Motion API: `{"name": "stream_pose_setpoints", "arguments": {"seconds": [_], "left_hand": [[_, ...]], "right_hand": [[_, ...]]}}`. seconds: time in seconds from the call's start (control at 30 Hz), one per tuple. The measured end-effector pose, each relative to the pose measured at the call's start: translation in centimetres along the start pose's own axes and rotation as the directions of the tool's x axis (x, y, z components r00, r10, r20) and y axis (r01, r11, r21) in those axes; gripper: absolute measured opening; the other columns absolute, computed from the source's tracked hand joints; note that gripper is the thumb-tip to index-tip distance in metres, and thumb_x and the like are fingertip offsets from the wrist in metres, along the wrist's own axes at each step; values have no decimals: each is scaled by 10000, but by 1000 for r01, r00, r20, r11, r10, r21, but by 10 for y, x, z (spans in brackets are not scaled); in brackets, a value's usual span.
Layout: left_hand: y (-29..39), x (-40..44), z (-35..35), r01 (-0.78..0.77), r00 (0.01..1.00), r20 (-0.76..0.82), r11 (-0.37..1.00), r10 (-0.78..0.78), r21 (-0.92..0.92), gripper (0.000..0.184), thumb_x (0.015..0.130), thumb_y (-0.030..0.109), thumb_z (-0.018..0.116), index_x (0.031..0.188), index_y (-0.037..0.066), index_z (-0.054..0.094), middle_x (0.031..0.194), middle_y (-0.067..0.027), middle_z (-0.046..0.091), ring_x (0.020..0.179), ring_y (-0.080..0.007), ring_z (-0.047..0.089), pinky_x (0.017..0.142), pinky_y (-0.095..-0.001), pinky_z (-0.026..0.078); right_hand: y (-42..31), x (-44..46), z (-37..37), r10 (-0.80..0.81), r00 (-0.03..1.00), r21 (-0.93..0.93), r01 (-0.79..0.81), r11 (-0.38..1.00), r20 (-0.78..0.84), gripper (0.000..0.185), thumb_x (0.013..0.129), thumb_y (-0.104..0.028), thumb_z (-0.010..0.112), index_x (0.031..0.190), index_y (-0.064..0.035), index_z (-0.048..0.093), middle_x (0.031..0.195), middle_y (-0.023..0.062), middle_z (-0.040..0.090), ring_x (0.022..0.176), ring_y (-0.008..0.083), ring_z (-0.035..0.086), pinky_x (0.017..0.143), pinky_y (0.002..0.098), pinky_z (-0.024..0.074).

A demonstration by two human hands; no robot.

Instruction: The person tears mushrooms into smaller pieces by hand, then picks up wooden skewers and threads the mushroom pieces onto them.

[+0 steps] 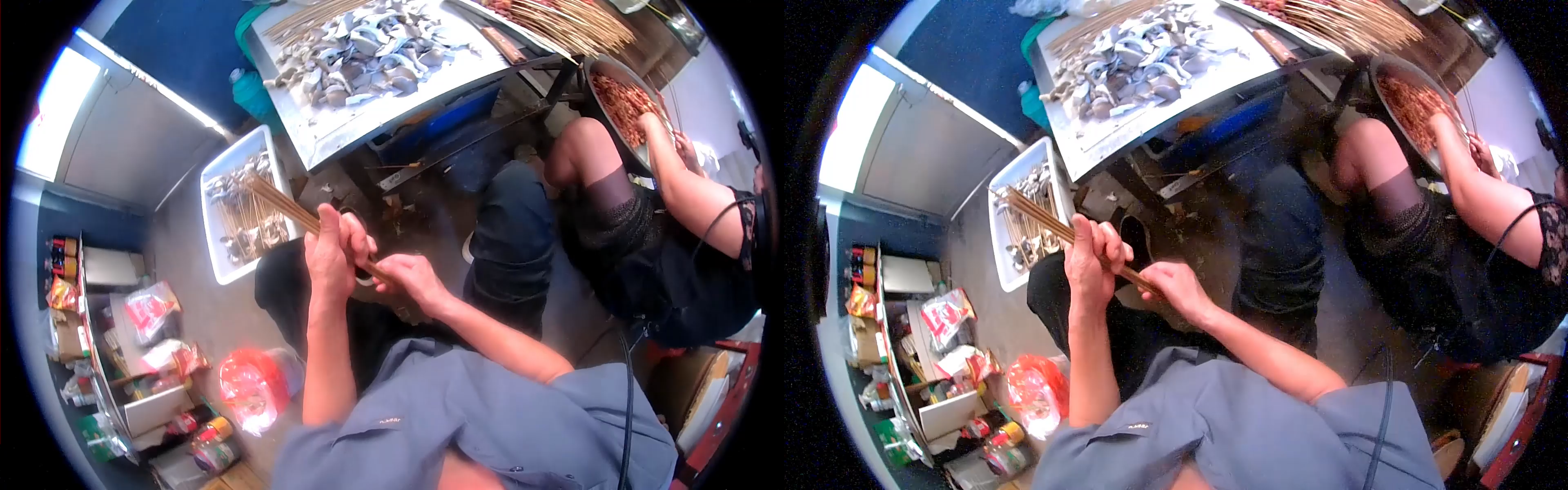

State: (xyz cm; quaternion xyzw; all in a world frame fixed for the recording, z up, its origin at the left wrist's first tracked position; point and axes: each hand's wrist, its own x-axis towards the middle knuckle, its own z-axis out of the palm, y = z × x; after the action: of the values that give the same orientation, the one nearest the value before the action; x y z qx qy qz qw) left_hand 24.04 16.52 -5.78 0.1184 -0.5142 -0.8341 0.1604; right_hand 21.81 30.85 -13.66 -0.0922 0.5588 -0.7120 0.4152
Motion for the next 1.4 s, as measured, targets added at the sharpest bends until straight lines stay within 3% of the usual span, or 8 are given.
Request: {"name": "stream_pose_setpoints", "arguments": {"seconds": [0.2,0.43,0.63,0.73,0.97,1.03,1.2,1.4], "left_hand": [[-20,4,-15,26,999,-43,951,-14,307,568,990,506,439,594,103,378,706,-118,578,754,-226,580,774,-365,478],[-12,26,-3,19,998,-55,994,-13,112,567,1009,484,413,597,94,387,782,-135,599,793,-240,589,782,-378,484],[17,59,8,-139,973,-187,990,134,-14,368,1003,378,490,991,23,587,969,-103,654,835,-199,636,738,-330,515],[38,86,-7,-173,970,-125,955,207,241,254,988,275,555,1039,26,565,937,-85,656,738,-170,640,707,-305,539],[59,158,-8,-325,858,-114,702,501,634,135,901,72,627,1010,-7,630,847,-38,618,689,-111,585,657,-246,490],[60,176,0,-387,800,118,355,588,851,167,889,46,596,1044,9,645,916,-54,618,763,-136,587,696,-268,492],[59,206,11,-567,715,517,-43,470,823,301,787,7,607,1054,104,708,990,-85,612,931,-234,592,836,-347,471],[60,216,10,-549,711,567,-176,415,817,112,776,43,666,878,68,706,931,-87,615,952,-281,577,823,-373,458]], "right_hand": [[-13,1,-2,-80,984,-75,92,993,159,288,959,-255,524,912,-6,660,813,46,657,750,112,615,700,261,487],[-53,11,4,-129,978,18,127,992,165,257,966,-262,553,863,-33,608,720,5,585,595,83,529,531,250,434],[-109,42,-2,-376,927,-76,376,923,17,189,917,-191,602,838,-20,602,684,1,595,601,79,522,544,263,427],[-146,60,-14,-486,873,-202,469,860,-44,186,905,-179,605,830,-9,602,692,13,603,637,90,534,579,280,438],[-168,86,-54,-513,837,-190,481,856,-192,175,910,-179,625,861,-13,598,694,-14,561,628,65,488,550,250,405],[-171,71,-57,-464,853,-192,426,884,-240,182,908,-179,633,862,-10,584,687,-24,541,623,59,476,547,252,405],[-166,71,-56,-526,808,-169,498,850,-265,155,883,-140,650,838,-12,575,686,-24,540,621,49,471,546,242,404],[-163,70,-55,-463,826,-100,457,884,-322,151,860,-132,669,829,-21,571,689,-32,533,621,42,461,546,232,404]]}}
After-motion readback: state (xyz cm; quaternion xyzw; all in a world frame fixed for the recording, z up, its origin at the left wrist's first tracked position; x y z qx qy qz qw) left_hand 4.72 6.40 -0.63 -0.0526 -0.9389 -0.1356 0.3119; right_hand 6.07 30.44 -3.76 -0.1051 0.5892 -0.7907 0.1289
